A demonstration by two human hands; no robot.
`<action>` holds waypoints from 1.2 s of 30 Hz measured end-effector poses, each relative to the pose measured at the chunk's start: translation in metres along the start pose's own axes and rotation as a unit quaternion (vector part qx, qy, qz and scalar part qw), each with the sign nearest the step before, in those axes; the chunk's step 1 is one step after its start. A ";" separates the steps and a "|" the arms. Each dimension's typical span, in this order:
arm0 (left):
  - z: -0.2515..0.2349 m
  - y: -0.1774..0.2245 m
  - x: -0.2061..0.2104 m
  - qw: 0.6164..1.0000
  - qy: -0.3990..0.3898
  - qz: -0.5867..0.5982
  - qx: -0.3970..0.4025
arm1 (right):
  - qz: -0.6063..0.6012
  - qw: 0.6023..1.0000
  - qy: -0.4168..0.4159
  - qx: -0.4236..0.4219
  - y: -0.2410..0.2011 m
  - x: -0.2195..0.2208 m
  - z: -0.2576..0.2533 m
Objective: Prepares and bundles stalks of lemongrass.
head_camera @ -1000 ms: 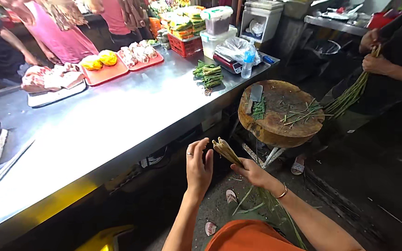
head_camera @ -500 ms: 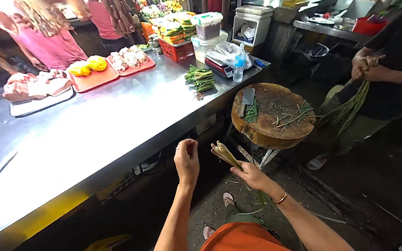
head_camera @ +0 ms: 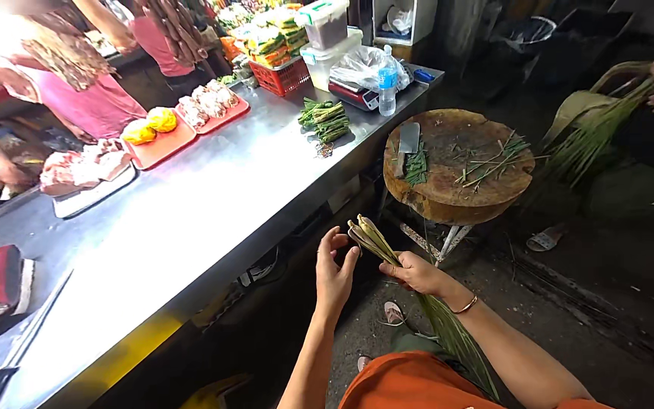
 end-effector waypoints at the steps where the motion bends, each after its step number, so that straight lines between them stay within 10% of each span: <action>1: -0.003 0.006 -0.008 0.996 0.021 -0.063 0.059 | 0.011 1.000 0.001 -0.003 -0.002 -0.001 0.000; 5: -0.021 0.025 -0.035 0.961 0.010 -0.196 0.195 | 0.018 0.999 -0.029 0.015 -0.011 -0.002 0.007; 11: -0.018 0.015 -0.036 0.994 -0.093 0.058 -0.016 | 0.039 0.998 -0.050 0.013 -0.010 0.002 0.012; 15: -0.001 0.016 -0.023 0.985 -0.008 0.155 -0.077 | 0.139 0.990 -0.004 -0.019 -0.015 0.008 0.014; 28: 0.015 0.052 -0.043 0.976 0.140 0.047 0.162 | 0.175 0.984 -0.032 0.009 -0.012 0.021 0.017; 36: 0.004 0.045 -0.052 0.983 0.134 0.061 0.114 | 0.052 0.993 -0.099 -0.028 -0.005 0.031 0.025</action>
Point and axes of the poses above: each hand's wrist, its own z-axis away from the middle knuckle, its own x-axis out of the palm, y = z × x, the point moved 8 cm from there along -z, towards the middle knuckle, and after that the axes turned 12 degrees about y, right-handed, at the moved point
